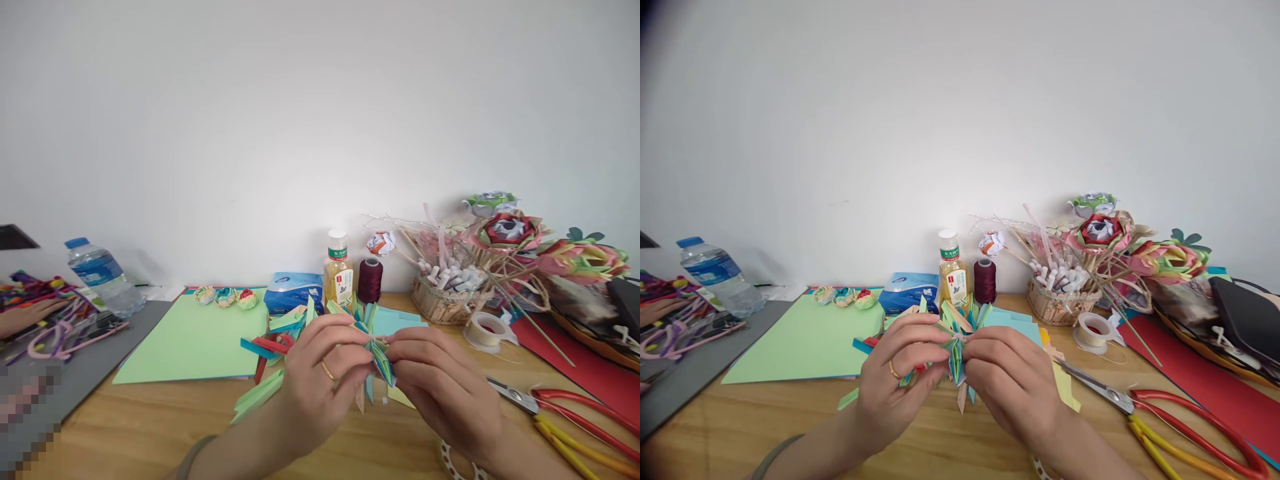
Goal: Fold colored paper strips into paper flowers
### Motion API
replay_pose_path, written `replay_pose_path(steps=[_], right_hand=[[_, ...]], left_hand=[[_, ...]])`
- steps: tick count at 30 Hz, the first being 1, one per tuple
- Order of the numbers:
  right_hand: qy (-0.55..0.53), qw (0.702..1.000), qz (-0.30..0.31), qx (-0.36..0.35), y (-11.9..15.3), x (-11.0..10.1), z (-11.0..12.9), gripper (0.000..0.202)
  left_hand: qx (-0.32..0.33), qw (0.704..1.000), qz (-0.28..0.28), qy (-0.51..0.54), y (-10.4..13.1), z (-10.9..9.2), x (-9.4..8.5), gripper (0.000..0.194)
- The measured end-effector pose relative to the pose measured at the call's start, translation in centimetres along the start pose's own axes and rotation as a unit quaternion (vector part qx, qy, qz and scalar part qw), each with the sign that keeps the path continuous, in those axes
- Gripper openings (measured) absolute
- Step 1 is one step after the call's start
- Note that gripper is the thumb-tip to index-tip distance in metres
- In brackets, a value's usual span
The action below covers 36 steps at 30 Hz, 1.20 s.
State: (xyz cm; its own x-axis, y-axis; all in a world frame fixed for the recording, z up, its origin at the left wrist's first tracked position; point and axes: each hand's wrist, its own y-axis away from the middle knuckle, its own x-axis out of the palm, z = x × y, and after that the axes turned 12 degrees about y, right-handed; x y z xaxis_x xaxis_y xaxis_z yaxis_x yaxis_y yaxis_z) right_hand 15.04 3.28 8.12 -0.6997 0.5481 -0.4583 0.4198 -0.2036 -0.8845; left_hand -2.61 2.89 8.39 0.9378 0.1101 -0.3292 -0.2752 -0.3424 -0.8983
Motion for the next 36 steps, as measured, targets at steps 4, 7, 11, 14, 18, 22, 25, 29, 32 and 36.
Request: replay_pose_path(steps=[4,7,11,14,18,22,25,29,32,36], right_hand=[[-0.023,1.0,-0.002,-0.006,-0.02,-0.08,-0.01,0.014],[-0.019,1.0,-0.001,-0.015,-0.12,-0.17,-0.06,0.015],[-0.008,0.999,0.004,-0.033,-0.26,-0.3,-0.21,0.018],[-0.013,0.999,0.006,-0.037,-0.22,-0.34,-0.32,0.019],[-0.023,0.999,0.008,-0.034,-0.1,-0.3,-0.35,0.019],[-0.036,0.999,0.009,-0.031,0.11,-0.25,-0.3,0.018],[-0.039,0.999,0.013,-0.024,0.25,-0.18,-0.32,0.017],[-0.038,0.999,0.009,-0.025,0.19,-0.1,-0.33,0.017],[-0.034,0.999,0.01,-0.024,0.05,-0.16,-0.27,0.017],[-0.033,0.999,0.013,-0.027,-0.04,-0.28,-0.23,0.017]], left_hand=[[0.01,1.0,0.002,0.008,-0.06,0.0,-0.01,0.01],[0.017,1.0,0.009,0.008,-0.1,-0.05,-0.06,0.01],[0.023,1.0,0.016,-0.007,-0.17,-0.1,-0.18,0.01],[0.027,0.999,0.017,-0.008,-0.23,-0.06,-0.25,0.011],[0.026,0.999,0.017,0.011,-0.17,0.08,-0.2,0.01],[0.015,0.999,0.012,0.037,0.01,0.21,-0.02,0.009],[0.015,0.999,0.008,0.041,0.04,0.21,0.04,0.011],[0.023,0.999,0.016,0.024,-0.06,0.13,-0.02,0.011],[0.027,0.999,0.02,0.015,-0.05,0.16,-0.01,0.01],[0.024,0.999,0.03,0.038,-0.07,0.33,-0.07,0.01]])
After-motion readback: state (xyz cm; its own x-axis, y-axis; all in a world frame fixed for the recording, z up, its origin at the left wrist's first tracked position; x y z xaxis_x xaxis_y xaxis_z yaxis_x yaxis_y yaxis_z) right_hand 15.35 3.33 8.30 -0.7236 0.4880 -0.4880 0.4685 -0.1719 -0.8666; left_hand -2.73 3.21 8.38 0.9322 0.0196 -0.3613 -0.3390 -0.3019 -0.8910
